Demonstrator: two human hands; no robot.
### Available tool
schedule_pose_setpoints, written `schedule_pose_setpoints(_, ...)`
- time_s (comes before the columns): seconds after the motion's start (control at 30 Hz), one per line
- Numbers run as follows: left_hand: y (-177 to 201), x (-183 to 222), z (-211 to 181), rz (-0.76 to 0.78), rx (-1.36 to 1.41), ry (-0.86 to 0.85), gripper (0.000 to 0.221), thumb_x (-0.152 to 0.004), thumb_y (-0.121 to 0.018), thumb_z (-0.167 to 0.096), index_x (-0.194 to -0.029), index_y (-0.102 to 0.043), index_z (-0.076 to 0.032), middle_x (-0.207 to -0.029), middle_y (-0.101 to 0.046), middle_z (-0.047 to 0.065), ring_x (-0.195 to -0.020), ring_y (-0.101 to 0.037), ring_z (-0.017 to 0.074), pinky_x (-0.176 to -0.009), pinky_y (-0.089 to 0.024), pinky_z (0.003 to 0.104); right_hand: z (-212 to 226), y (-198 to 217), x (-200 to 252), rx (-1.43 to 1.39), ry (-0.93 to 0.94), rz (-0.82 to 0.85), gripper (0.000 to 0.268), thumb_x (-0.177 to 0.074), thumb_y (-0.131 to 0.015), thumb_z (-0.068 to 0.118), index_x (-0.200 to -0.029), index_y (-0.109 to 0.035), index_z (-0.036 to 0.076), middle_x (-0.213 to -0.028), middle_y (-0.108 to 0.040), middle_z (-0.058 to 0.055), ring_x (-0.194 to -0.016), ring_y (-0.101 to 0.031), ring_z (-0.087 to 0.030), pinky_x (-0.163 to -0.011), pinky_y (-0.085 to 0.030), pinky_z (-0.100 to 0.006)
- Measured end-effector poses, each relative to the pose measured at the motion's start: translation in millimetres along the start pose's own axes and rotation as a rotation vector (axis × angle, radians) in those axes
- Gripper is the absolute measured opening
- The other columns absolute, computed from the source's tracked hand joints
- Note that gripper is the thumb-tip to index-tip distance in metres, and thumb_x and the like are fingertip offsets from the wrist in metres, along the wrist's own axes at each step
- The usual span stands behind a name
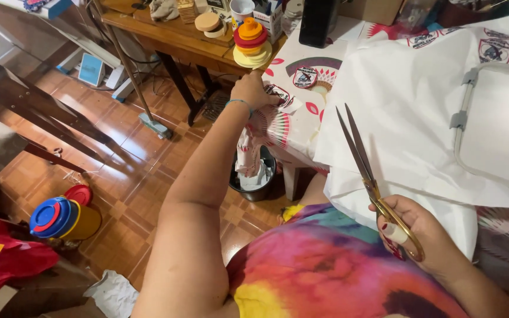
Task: Using scissors to precisely cut out individual embroidered patches from a larger sheet of fabric.
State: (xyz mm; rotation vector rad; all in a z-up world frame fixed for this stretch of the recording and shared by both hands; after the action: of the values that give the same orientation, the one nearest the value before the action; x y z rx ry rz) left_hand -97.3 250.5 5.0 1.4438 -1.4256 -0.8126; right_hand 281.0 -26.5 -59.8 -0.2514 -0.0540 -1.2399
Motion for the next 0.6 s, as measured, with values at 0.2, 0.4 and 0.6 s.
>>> schedule_pose_setpoints(0.2,-25,-7,10,-0.181,0.147,-0.103,0.062,-0.07,-0.085,-0.06,-0.103,-0.058,-0.016,-0.102,-0.068,0.005,-0.094,-0.062,0.0264,-0.072,-0.049,0.041,5,0,5,-0.015,0.011,0.012,0.029,-0.082,-0.07,-0.004,-0.11,-0.061,-0.004,-0.074,-0.061,-0.014,-0.046,-0.047,-0.019,-0.039,-0.04,-0.032)
schedule_pose_setpoints(0.4,-42,-6,16,-0.459,0.12,-0.264,0.051,-0.075,-0.082,-0.06,-0.087,-0.066,-0.012,-0.092,-0.059,0.008,-0.09,-0.06,0.0306,-0.074,-0.048,0.044,9,2,20,-0.013,0.015,0.015,0.033,-0.085,-0.069,0.001,-0.117,-0.062,-0.005,-0.076,-0.063,-0.013,-0.047,-0.048,-0.018,-0.04,-0.041,-0.031)
schedule_pose_setpoints(0.6,-43,-8,21,-0.441,0.222,-0.247,0.051,-0.078,-0.085,-0.051,-0.067,-0.052,-0.014,-0.084,-0.046,0.002,-0.076,-0.052,0.0232,-0.067,-0.042,0.039,8,5,24,-0.004,0.009,0.004,0.033,-0.085,-0.071,0.002,-0.116,-0.062,-0.004,-0.075,-0.064,-0.013,-0.048,-0.049,-0.017,-0.041,-0.042,-0.03)
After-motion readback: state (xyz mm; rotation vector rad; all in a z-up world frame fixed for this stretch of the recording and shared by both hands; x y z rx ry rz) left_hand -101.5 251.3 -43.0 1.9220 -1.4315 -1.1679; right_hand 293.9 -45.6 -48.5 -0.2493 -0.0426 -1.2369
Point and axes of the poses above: each hand's wrist, its own x-axis away from the middle knuckle, its own y-axis out of the back of the hand, z = x × y, the point moved 5 cm from there along -x, towards the middle knuckle
